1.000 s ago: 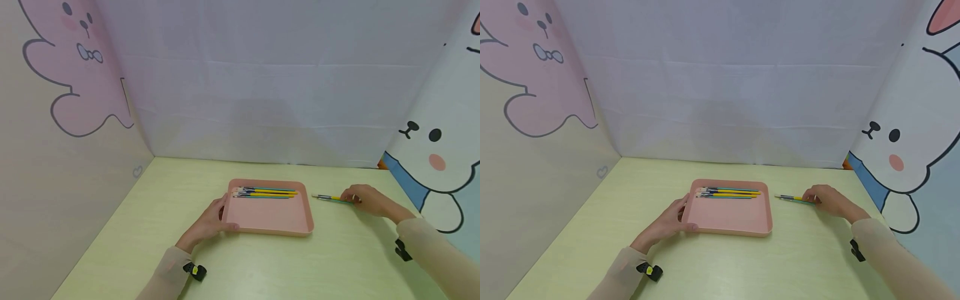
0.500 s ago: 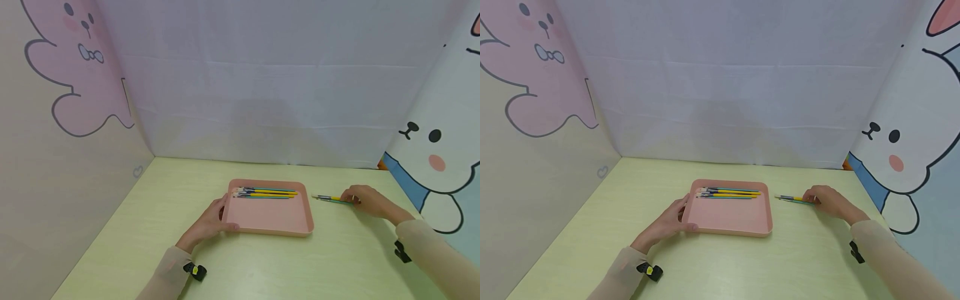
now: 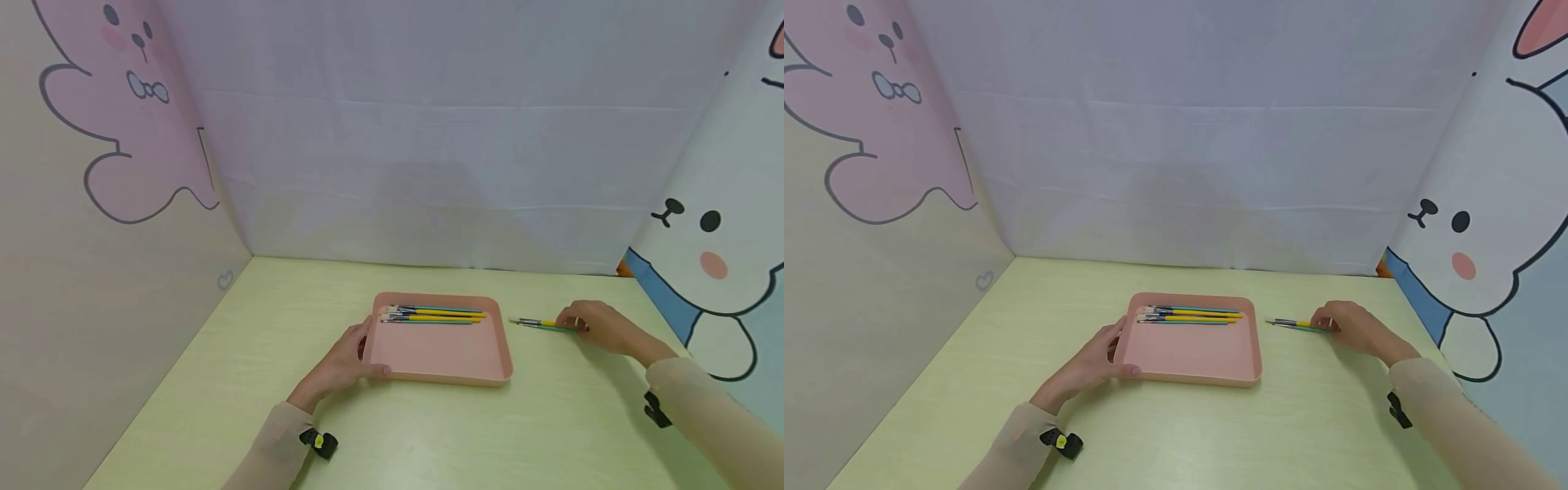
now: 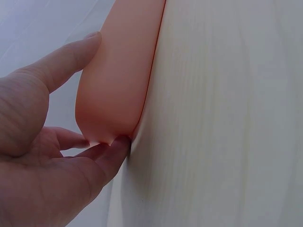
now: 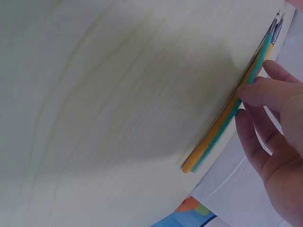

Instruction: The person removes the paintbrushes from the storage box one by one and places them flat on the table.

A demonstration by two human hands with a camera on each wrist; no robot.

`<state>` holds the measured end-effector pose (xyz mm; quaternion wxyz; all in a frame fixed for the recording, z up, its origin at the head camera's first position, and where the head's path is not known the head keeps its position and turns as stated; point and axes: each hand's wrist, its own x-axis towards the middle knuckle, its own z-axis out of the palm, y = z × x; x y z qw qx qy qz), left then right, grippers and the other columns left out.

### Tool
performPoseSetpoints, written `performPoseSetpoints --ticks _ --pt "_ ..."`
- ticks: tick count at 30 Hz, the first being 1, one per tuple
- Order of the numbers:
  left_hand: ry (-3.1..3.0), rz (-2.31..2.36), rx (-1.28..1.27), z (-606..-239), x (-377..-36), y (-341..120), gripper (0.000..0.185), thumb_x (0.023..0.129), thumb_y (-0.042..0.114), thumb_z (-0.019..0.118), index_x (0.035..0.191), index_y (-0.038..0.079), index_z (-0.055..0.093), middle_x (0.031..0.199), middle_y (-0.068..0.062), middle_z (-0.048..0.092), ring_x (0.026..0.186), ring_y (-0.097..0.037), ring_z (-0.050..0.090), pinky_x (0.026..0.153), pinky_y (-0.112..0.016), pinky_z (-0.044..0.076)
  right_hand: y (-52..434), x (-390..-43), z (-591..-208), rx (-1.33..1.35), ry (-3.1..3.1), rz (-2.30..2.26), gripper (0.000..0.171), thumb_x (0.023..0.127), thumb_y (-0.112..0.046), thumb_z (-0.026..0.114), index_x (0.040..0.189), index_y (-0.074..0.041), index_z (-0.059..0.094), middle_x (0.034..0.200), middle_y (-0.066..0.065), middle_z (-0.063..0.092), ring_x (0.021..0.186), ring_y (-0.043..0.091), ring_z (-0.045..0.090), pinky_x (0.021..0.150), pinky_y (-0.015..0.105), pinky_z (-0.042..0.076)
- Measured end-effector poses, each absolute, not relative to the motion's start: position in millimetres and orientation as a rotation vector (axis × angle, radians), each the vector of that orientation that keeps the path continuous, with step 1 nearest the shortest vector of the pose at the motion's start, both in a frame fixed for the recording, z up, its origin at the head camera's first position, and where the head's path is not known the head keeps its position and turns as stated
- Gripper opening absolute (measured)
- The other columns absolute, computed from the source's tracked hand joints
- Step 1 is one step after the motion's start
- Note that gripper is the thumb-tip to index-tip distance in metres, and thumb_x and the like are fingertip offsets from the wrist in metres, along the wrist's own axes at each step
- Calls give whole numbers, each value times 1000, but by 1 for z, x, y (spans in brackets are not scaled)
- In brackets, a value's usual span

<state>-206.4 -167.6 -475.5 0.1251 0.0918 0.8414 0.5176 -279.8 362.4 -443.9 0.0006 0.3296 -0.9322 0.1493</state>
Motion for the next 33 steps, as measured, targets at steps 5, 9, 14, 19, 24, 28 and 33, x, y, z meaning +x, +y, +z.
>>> performPoseSetpoints --ticks 5,9,14,19,24,28,33 --pt "2461 1500 264 -475 -207 -167 119 83 29 94 172 12 16 163 -17 35 141 -31 46 121 -56 36 363 -280 -445 1044 -2898 478 39 79 20 80 107 -8 78 96 0 71 82 21 67 70 32 58" --pt "2472 1488 266 -474 -206 -166 119 83 29 94 172 13 16 163 -17 36 141 -32 46 121 -56 36 362 -279 -441 1050 -2895 485 40 78 21 80 106 -7 78 95 1 71 81 22 68 69 31 58" --pt "2478 1485 270 -474 -207 -165 119 83 29 94 172 12 16 164 -18 34 143 -33 45 121 -57 35 356 -282 -431 1034 -2905 446 36 82 15 82 110 -7 77 98 2 71 83 21 69 71 32 59" --pt "2473 1493 263 -475 -207 -167 120 83 29 95 172 11 15 166 -19 32 146 -33 43 122 -57 34 335 -290 -416 1069 -2937 465 31 87 7 82 116 -3 75 105 9 73 88 25 70 75 38 61" --pt "2481 1488 262 -476 -206 -167 120 82 30 95 172 11 16 165 -19 34 144 -33 44 121 -57 35 298 -293 -399 1076 -2994 529 31 91 4 77 121 -2 75 115 13 73 97 30 70 81 42 61" --pt "2480 1492 262 -476 -206 -167 121 82 30 95 171 11 16 164 -19 34 143 -33 45 121 -57 35 269 -295 -388 1108 -3026 581 33 93 4 76 125 -2 74 119 15 72 102 35 70 85 42 61" --pt "2467 1511 259 -476 -205 -166 120 82 28 95 172 11 16 165 -18 34 142 -33 45 121 -57 35 235 -300 -379 1214 -3005 600 33 93 4 76 126 -2 74 120 15 72 100 32 70 85 42 60"
